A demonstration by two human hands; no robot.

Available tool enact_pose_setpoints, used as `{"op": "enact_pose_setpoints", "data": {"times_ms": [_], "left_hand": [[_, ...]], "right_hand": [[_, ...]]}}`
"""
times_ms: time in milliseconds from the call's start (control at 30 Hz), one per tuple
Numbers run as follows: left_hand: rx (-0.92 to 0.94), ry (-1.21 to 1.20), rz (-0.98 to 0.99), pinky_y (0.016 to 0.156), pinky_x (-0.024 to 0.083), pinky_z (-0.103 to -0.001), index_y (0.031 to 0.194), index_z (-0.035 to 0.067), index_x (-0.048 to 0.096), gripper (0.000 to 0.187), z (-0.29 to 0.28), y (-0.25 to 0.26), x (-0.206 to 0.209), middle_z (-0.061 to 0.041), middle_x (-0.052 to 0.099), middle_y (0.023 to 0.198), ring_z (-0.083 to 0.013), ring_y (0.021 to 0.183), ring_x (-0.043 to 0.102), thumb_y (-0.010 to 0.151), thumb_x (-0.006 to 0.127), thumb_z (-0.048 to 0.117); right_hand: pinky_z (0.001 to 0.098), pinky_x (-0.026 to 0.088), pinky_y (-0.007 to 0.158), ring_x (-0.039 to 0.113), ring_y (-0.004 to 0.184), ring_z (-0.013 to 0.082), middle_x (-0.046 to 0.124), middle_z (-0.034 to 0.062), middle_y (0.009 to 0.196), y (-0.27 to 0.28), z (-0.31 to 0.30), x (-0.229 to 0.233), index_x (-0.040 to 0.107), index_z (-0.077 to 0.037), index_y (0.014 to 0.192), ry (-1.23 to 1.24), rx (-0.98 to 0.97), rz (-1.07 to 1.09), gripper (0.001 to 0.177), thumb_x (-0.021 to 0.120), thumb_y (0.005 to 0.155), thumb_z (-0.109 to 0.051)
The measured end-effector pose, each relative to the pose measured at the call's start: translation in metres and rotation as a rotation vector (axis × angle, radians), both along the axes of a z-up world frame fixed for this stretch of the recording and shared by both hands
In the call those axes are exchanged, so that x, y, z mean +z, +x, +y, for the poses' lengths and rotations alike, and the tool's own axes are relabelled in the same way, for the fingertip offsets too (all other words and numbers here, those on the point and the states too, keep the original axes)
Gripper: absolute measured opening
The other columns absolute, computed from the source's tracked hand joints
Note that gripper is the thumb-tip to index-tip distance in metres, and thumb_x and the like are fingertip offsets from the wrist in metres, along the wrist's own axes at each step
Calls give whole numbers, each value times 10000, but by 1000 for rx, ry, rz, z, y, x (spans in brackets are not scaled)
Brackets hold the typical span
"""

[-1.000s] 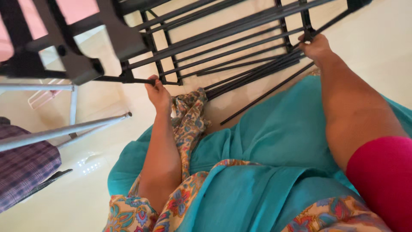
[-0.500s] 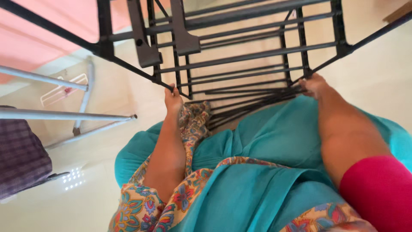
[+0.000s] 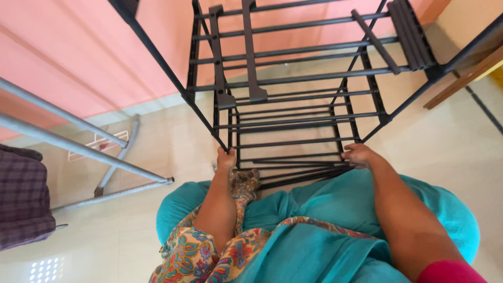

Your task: The person assembles a black metal rack by inserting vertical and horizontal bars into a frame. They repeatedly pick up bars, align them with slots, and press them into place while seated on the floor.

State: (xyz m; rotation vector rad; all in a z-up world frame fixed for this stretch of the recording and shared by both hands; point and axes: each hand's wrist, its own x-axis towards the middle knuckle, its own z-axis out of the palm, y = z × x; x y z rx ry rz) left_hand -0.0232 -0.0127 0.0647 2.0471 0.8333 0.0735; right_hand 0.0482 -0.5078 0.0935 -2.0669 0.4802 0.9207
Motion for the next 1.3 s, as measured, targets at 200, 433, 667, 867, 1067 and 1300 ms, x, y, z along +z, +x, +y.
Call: {"op": "enact_pose_setpoints", "data": {"times_ms": [200,433,667,867,1067,1300], "left_hand": [[-84,35,32,905,535,-450,1320,54,481,556,-2,-16,19,-225,724,1088,-390,1043,695,905,730,328],[-115,-51,37,878,575,-422,1303,24,516,561,-3,-29,21,-210,748,1055,-349,999,741,865,746,289],[249,-68,-70,1116,355,-444,1455,22,349,781,1,-4,33,-321,284,1492,-457,1373,340,752,690,0],[479,43,-930,995,447,-410,1248,28,495,497,-19,-10,136,-157,451,1266,-300,1133,510,766,537,-86],[103,242,-1316,1053,380,-393,1156,31,475,325,-67,-47,258,-135,433,1251,-276,1158,446,876,555,-113],[-109,112,-1406,1129,377,-370,1129,43,455,307,-105,-58,312,-145,402,1270,-263,1198,444,899,555,-136]], "right_hand": [[385,559,997,665,1240,254,679,123,1381,-8,27,32,513,-93,1477,79,362,-323,615,719,930,-288],[359,486,1101,617,1316,244,649,141,1409,-24,69,76,528,-68,1447,250,519,-374,570,703,920,-201],[358,474,1109,571,1352,218,613,106,1442,-53,103,177,515,-118,1466,226,630,-450,565,675,935,-222],[345,513,1062,642,1257,200,678,92,1368,-69,119,245,577,-85,1400,349,616,-557,482,666,937,-182],[286,594,806,731,888,101,791,41,1000,-61,106,301,738,-77,1176,277,416,-839,284,720,913,-181],[451,579,785,714,872,341,729,175,1022,10,71,328,751,-54,1044,-465,189,-1539,169,792,887,-102]]}}
